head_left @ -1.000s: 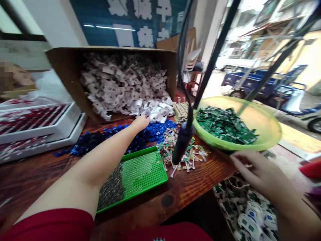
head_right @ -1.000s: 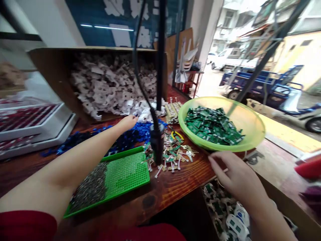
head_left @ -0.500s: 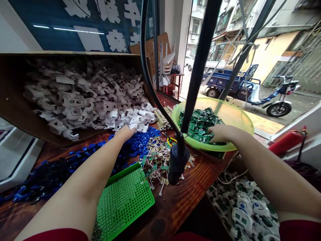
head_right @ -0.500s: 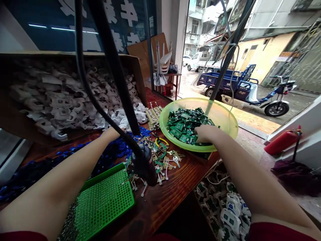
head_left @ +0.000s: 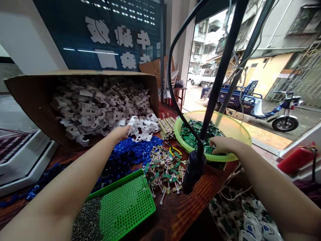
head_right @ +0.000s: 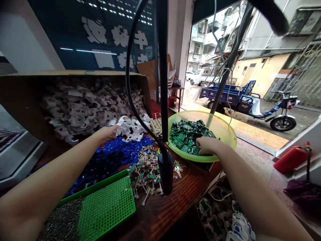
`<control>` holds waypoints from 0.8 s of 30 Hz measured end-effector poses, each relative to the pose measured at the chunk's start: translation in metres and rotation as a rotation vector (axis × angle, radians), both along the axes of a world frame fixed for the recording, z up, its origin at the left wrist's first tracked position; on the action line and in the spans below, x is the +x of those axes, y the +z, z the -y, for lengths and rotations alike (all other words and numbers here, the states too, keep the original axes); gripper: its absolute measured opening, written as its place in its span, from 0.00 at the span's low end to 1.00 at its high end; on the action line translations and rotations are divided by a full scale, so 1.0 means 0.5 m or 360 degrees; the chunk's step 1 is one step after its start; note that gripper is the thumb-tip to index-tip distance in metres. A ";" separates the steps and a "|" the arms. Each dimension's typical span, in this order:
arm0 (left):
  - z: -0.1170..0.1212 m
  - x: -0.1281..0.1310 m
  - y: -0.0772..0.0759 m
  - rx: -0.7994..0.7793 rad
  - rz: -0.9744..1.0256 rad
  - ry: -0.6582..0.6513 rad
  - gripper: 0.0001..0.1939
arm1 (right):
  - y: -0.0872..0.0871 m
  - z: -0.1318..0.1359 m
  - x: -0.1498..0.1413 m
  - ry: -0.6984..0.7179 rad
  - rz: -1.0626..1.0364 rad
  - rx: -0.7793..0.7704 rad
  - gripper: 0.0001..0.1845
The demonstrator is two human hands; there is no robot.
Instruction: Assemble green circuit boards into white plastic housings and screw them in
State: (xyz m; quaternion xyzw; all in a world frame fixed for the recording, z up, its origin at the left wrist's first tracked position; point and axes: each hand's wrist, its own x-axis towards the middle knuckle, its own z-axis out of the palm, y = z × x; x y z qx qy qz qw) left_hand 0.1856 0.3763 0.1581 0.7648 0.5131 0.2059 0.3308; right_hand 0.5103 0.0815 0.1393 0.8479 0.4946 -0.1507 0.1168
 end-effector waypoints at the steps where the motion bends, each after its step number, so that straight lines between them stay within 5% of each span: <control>1: 0.007 -0.012 0.006 -0.0135 0.0101 0.0001 0.17 | 0.000 0.005 -0.002 0.0004 0.0001 0.0027 0.17; 7: 0.148 -0.149 0.018 -0.0737 0.0714 -0.0206 0.16 | 0.007 0.036 -0.005 -0.0008 -0.0026 0.0329 0.15; 12: 0.332 -0.282 -0.033 -0.1177 0.1096 -0.0249 0.17 | 0.050 0.091 -0.023 -0.0251 0.0048 0.1001 0.15; 16: 0.457 -0.317 -0.089 -0.1320 0.1190 -0.0057 0.19 | 0.055 0.163 -0.135 -0.0437 0.0012 0.1642 0.20; 18: 0.499 -0.318 -0.114 -0.1373 0.1230 0.0031 0.19 | 0.037 0.189 -0.232 -0.0266 -0.0677 0.2154 0.13; 21: 0.536 -0.321 -0.144 -0.1471 0.1325 -0.0034 0.23 | 0.002 0.192 -0.383 0.0125 -0.1331 0.1997 0.11; 24: 0.554 -0.331 -0.160 -0.1655 0.1507 -0.0238 0.28 | -0.030 0.147 -0.494 0.0564 -0.1718 0.1324 0.03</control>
